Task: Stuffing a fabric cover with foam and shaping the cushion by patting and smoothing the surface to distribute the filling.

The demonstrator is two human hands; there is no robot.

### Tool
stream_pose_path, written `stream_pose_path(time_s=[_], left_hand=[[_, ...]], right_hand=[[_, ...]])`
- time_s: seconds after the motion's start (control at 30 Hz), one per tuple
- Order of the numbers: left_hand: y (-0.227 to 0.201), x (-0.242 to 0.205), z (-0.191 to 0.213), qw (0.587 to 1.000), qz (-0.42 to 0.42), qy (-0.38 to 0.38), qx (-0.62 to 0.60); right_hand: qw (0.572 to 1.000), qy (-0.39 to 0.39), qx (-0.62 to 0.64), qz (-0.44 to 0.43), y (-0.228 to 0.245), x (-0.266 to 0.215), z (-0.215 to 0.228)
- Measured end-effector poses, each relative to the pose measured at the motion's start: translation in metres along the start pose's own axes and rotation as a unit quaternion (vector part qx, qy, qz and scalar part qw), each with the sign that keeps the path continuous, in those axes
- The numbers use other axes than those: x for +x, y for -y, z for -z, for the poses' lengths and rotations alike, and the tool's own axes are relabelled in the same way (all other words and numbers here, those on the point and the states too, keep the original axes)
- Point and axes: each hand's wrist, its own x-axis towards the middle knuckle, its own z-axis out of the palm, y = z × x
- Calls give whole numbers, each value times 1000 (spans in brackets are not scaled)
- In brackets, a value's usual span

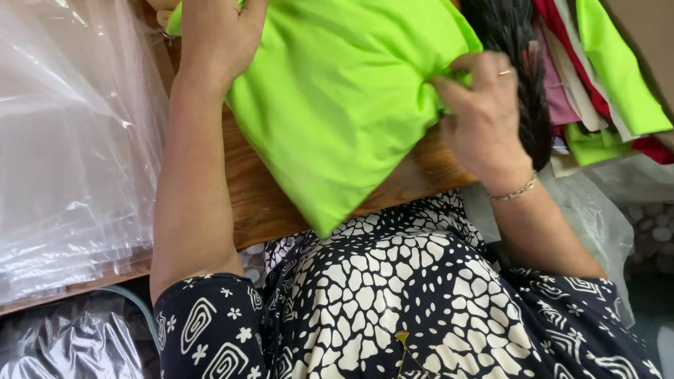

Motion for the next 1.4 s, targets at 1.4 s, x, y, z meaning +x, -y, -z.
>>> stream_pose_path(time_s=[1.4], left_hand=[[-87,-4,-20,881,192,403,152]], right_hand=[[985,-24,153,-76,86,73,-48]])
